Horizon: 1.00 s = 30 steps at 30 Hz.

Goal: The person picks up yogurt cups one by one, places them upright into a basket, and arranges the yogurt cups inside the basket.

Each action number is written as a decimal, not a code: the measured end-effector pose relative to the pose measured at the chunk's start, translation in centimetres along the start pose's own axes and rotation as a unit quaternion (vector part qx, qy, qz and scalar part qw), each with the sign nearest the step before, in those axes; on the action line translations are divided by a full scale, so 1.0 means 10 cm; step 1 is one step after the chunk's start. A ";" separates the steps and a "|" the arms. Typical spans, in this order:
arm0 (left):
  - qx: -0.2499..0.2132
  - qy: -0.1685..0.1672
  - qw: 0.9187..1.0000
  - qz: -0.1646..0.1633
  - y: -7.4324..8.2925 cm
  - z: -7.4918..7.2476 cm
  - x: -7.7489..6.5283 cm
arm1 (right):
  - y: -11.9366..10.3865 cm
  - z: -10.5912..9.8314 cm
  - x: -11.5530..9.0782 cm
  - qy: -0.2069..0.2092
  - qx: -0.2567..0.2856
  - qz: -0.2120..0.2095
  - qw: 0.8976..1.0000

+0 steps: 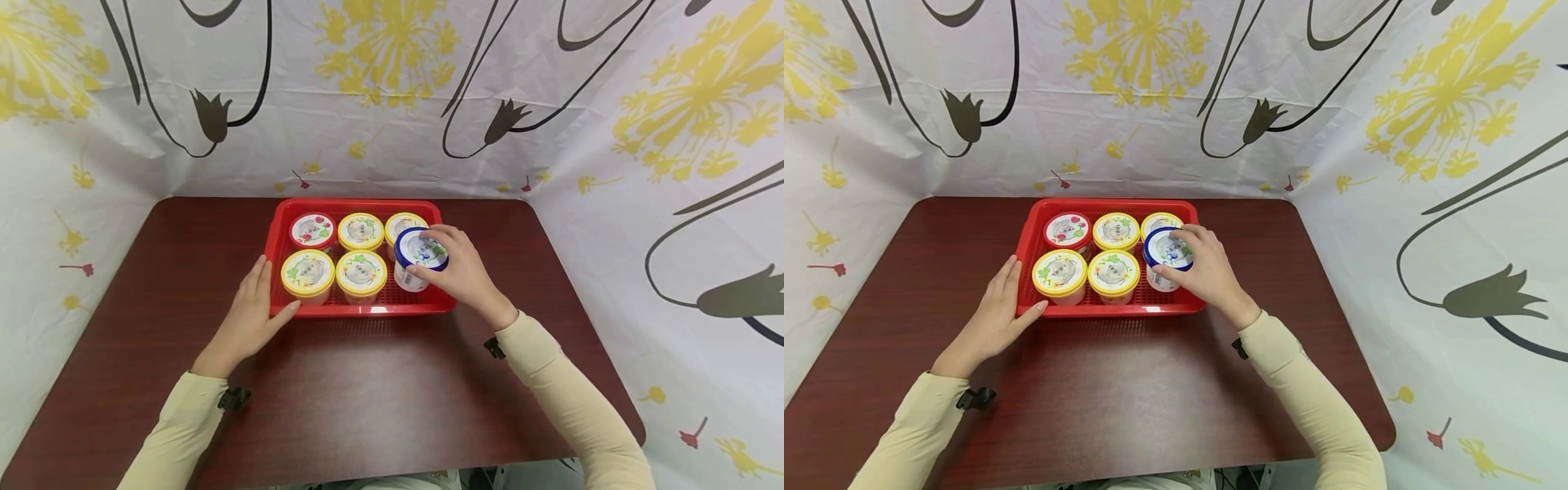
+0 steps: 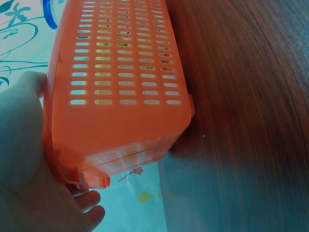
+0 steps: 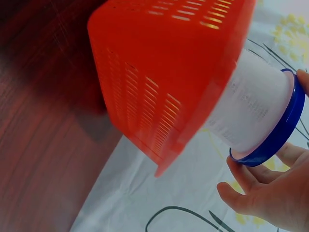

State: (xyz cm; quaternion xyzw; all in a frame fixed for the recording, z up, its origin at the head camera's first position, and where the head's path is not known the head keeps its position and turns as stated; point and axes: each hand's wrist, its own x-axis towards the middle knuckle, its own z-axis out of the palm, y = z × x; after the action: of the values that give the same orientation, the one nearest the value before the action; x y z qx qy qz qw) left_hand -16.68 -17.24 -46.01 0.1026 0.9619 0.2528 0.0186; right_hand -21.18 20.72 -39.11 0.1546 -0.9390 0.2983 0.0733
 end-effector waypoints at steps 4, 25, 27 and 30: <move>-0.002 0.000 1.000 0.001 0.00 0.00 0.00 | 0.03 0.06 0.00 -0.005 -0.003 -0.012 1.000; -0.004 -0.001 1.000 -0.002 0.00 -0.01 0.00 | 0.11 0.23 -0.04 -0.039 -0.011 -0.024 0.999; -0.004 0.000 1.000 -0.002 0.00 0.00 0.01 | 0.12 0.23 -0.04 -0.042 -0.011 -0.025 0.999; -0.002 0.000 1.000 -0.002 -0.01 0.00 0.01 | 0.13 0.25 -0.04 -0.046 -0.017 -0.029 0.998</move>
State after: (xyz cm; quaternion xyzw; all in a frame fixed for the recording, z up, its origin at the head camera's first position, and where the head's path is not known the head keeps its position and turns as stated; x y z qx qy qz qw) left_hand -16.75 -17.27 -46.05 0.1009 0.9616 0.2546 0.0192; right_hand -21.33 20.38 -41.93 0.1937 -0.9415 0.2726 0.0411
